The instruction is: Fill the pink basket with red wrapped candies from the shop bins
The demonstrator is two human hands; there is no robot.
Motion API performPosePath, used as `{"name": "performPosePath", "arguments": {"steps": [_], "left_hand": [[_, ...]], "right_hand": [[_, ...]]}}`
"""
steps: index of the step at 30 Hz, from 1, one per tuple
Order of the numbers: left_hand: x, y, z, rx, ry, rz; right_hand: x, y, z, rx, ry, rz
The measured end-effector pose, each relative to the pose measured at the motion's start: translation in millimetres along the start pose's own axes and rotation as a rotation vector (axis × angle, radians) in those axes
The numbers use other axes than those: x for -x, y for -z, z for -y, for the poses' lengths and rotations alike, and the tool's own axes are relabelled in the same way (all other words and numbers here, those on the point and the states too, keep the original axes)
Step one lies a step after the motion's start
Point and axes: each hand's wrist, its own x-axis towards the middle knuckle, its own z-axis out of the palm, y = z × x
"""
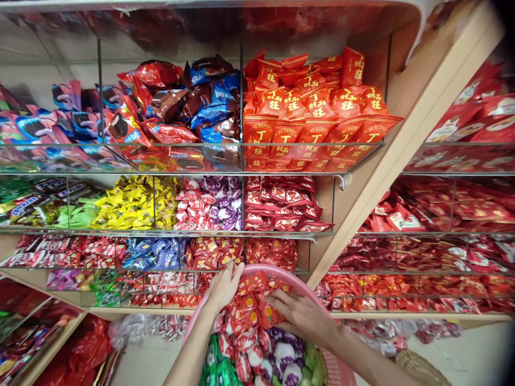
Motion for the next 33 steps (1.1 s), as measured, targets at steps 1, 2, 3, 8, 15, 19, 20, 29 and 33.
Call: {"name": "performPosePath", "arguments": {"steps": [1, 2, 3, 8, 15, 19, 20, 29, 33], "left_hand": [[0, -0.1, 0, 0.001, -0.002, 0.000], [0, -0.3, 0, 0.005, -0.004, -0.002], [0, -0.5, 1, 0.009, -0.005, -0.005], [0, -1.2, 1, 0.016, -0.002, -0.013], [1, -1.1, 2, 0.016, -0.014, -0.005], [0, -1.4, 2, 0.013, -0.017, -0.008], [0, -1.7, 2, 0.013, -0.018, -0.008], [-1, -4.0, 4, 0.015, -0.014, -0.011], [-1, -4.4, 5, 0.013, -0.019, -0.015]], "right_hand": [[-1, -1, 2, 0.021, 0.012, -0.003], [-2, -3, 4, 0.042, 0.020, -0.005], [-3, -4, 6, 0.063, 0.024, -0.007], [-6, -11, 12, 0.141, 0.020, -0.012], [-6, -10, 14, 0.127, -0.015, 0.016], [-4, -11, 15, 0.092, -0.028, 0.018], [-3, -9, 14, 0.069, -0.021, 0.013], [-28, 13, -39, -0.201, -0.255, -0.277], [-57, -7, -85, -0.163, -0.503, -0.260]]}}
